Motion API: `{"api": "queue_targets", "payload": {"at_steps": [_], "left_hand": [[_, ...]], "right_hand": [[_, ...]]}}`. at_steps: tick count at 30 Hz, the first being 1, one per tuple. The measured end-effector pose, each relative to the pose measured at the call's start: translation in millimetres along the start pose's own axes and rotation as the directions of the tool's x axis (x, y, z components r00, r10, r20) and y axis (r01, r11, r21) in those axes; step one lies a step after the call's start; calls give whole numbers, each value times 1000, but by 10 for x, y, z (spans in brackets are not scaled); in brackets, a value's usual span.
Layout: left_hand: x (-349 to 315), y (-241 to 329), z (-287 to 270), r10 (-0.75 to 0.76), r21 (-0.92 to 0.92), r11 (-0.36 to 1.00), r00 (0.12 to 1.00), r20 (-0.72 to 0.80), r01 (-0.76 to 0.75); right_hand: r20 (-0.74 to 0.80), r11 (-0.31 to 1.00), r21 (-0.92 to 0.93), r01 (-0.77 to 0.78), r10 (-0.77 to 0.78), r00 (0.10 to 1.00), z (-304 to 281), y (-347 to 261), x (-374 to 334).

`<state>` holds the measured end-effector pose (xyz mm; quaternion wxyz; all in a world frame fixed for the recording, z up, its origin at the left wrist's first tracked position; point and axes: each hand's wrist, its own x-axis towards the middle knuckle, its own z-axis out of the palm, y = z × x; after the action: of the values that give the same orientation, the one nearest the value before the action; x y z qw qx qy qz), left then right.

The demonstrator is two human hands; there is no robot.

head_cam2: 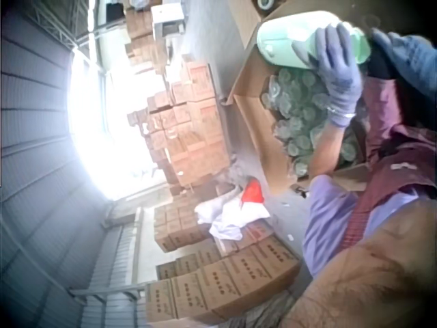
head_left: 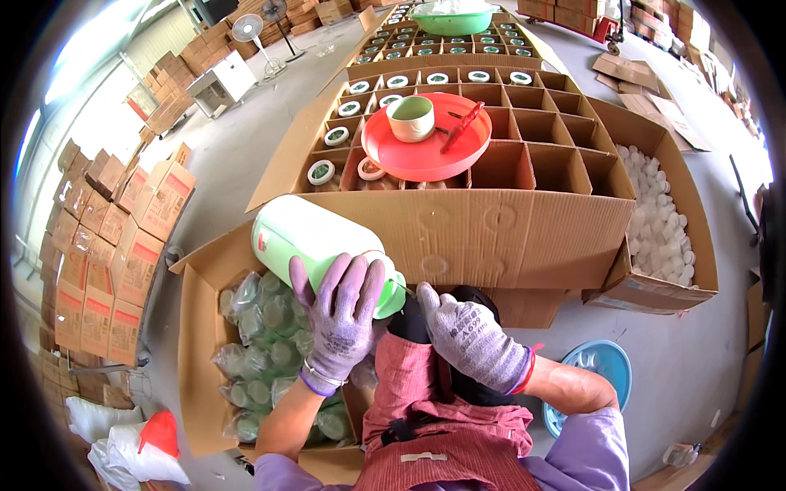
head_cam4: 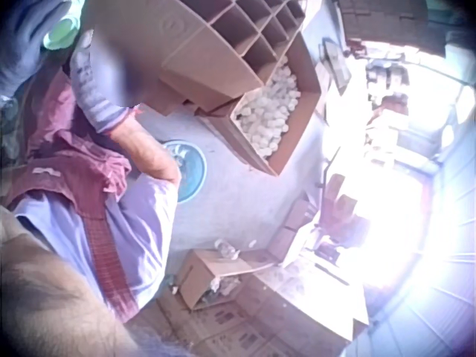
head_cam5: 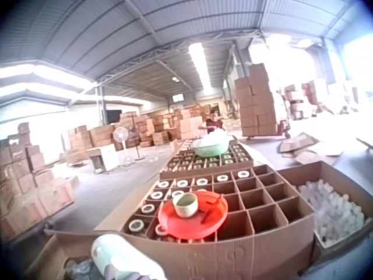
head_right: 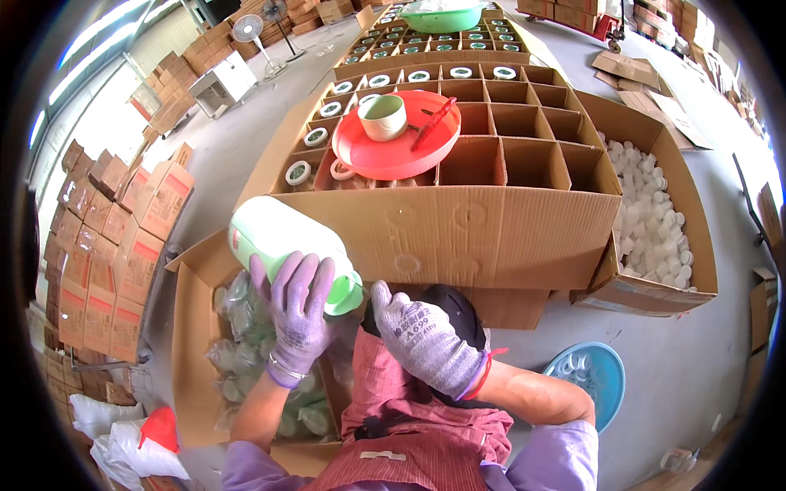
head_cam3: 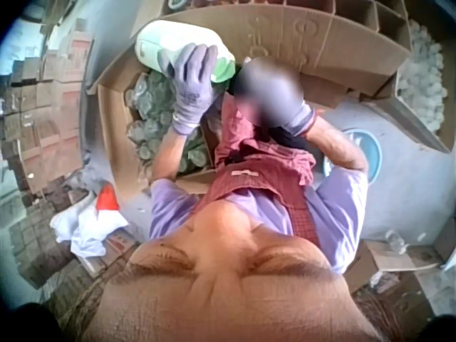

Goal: The person assembles light green thermos bottles by inserting a black rubber stopper and a white plastic cap into each bottle, then placing the finished units into a compartmentalized cardboard box. The person repeats this process for multiple bottles.

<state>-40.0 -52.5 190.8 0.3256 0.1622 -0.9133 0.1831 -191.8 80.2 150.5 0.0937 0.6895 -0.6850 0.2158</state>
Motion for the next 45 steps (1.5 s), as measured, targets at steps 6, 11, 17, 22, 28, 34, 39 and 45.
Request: {"api": "queue_targets", "payload": {"at_steps": [6, 11, 17, 22, 28, 34, 39, 45], "left_hand": [[-188, -144, 152, 48, 125, 992, 991, -122, -33], [-277, -173, 141, 10, 84, 996, 986, -164, 4], [-376, -225, 221, -70, -5, 997, 969, -236, 71], [-388, -177, 261, -144, -94, 988, 948, -282, 122], [-412, -82, 364, -327, -251, 936, 878, -351, 248], [-362, -32, 381, -380, -261, 918, 846, -374, 297], [-366, -83, 327, -410, -230, 910, 834, -368, 346], [-393, -149, 239, -450, -260, 887, 845, -291, 383]], "right_hand": [[95, 821, 550, -153, 120, 988, 125, -24, 98], [674, 297, 702, -647, 16, 739, -304, -48, 366], [675, -37, 713, -700, -236, 699, -232, -69, 370], [609, -487, 518, -703, -367, 703, -128, -190, 287], [286, -877, 52, -478, -446, 848, 78, -577, 216], [80, -956, -208, -205, -226, 971, 195, -1035, 259], [607, -573, 574, -586, -183, 773, -99, -633, 344], [443, 167, 878, -449, 72, 894, -306, -465, 410]]}}
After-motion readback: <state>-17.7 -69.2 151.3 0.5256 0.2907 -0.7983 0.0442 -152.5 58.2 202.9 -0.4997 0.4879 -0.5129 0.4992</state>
